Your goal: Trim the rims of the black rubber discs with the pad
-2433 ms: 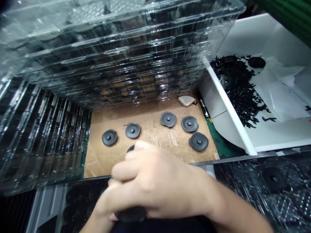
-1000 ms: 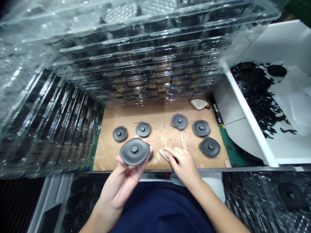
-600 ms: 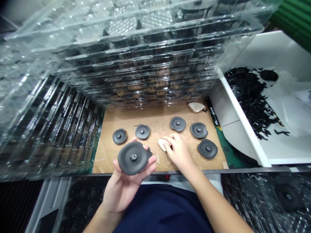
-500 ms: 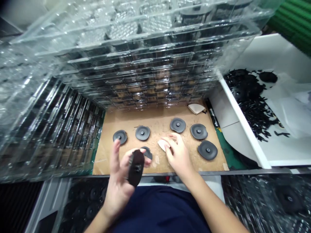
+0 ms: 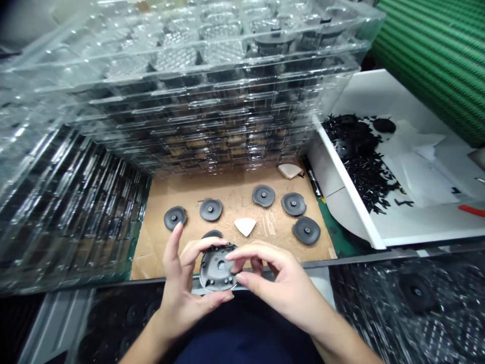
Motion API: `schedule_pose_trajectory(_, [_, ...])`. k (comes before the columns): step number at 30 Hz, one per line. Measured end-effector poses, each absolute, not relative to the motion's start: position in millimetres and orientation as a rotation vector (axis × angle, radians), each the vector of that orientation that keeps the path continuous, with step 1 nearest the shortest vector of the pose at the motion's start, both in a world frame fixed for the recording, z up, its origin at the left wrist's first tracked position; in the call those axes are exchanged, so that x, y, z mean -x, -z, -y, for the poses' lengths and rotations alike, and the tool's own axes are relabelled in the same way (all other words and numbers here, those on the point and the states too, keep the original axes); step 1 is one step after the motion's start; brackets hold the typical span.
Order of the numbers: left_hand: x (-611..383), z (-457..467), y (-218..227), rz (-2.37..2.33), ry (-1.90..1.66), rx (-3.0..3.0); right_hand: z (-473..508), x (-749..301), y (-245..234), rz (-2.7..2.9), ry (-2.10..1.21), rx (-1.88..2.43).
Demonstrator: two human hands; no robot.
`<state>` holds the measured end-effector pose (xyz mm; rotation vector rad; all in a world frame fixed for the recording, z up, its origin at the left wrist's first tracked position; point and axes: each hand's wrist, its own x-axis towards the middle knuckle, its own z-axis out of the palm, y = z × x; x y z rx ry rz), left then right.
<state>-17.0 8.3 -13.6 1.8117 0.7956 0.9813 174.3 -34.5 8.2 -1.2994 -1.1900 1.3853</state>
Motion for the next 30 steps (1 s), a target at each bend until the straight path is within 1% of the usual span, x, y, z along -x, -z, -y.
schedule_pose_trajectory(4, [24, -1, 5, -0.874, -0.8, -1.642, 23, -173, -17, 1.127, -1.643, 1.241])
schedule_pose_trajectory(7, [28, 0, -1, -0.86, -0.775, -1.58, 19, -172, -23, 1.106, -1.776, 1.174])
schedule_pose_trajectory(13, [33, 3, -10, -0.799, -0.604, -1.372, 18, -168, -32, 1.018, -1.964, 0.981])
schedule_pose_trajectory(17, [31, 6, -12, -0.753, -0.52, -1.299, 25, -168, -31, 0.973, -2.029, 0.884])
schedule_pose_trajectory(22, [29, 8, -11, -0.783, -0.652, -1.411, 38, -165, -24, 0.786, -1.958, 0.97])
schedule_pose_trajectory(25, [28, 5, -12, -0.795, -0.665, -1.383, 43, -164, -18, 0.788, -1.863, 1.015])
schedule_pose_trajectory(28, [27, 4, -10, -0.84, -0.473, -1.277, 50, -173, -1, 0.899, -1.661, 1.151])
schedule_pose_trajectory(30, [31, 5, -8, -0.926, -0.332, -1.131, 55, -188, 21, 0.989, -1.422, 1.34])
